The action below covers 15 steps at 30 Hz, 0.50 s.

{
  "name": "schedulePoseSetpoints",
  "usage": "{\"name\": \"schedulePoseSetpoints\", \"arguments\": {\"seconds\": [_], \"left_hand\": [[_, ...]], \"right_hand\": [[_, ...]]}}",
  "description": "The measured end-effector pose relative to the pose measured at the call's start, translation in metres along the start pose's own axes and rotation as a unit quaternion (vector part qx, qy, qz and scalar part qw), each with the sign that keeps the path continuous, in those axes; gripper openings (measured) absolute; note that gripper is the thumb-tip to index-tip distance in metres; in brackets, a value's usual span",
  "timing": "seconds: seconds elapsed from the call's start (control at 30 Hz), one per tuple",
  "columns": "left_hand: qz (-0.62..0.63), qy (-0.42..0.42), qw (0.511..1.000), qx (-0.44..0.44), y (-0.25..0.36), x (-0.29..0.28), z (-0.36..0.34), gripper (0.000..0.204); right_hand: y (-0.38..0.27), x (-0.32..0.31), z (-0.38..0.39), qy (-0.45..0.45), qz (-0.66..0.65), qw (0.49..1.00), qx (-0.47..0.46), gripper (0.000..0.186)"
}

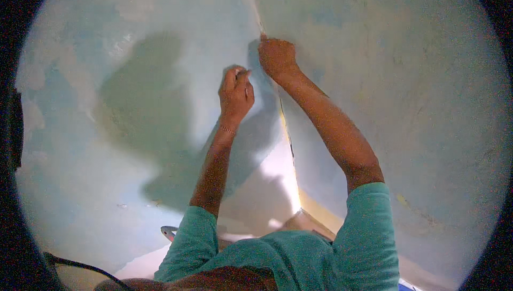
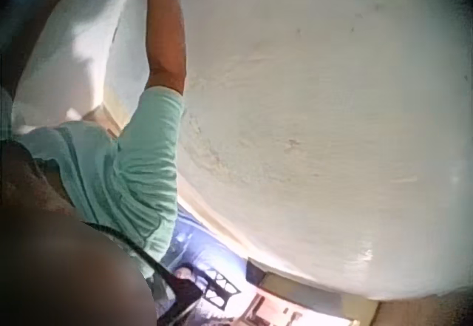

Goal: The person scrapes putty from a container with a putty knife and applies it to a corner of a wall.

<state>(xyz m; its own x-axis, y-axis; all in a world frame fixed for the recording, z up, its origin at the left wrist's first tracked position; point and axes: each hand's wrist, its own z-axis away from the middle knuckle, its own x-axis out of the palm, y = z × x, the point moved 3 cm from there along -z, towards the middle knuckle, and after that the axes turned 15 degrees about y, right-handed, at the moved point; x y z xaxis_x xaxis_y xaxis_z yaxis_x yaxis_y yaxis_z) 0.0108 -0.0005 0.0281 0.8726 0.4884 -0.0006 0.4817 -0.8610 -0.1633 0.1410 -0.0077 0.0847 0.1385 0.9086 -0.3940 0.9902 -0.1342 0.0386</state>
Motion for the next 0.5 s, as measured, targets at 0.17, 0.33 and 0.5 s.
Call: {"name": "schedulePoseSetpoints", "arguments": {"seconds": [0.17,0.33,0.5], "left_hand": [[-0.013,0.003,1.000,0.015,0.007,-0.004,0.000,0.023],[-0.004,-0.003,1.000,0.015,0.007,-0.002,-0.001,0.023],[-0.007,-0.004,1.000,0.009,0.003,0.000,0.001,0.023]], "right_hand": [[0.006,-0.044,-0.055,0.021,-0.017,0.999,0.029,0.039],[0.001,-0.051,-0.103,0.079,-0.056,0.995,0.015,0.043],[0.004,-0.048,-0.128,0.087,-0.036,0.994,0.055,0.044]]}}
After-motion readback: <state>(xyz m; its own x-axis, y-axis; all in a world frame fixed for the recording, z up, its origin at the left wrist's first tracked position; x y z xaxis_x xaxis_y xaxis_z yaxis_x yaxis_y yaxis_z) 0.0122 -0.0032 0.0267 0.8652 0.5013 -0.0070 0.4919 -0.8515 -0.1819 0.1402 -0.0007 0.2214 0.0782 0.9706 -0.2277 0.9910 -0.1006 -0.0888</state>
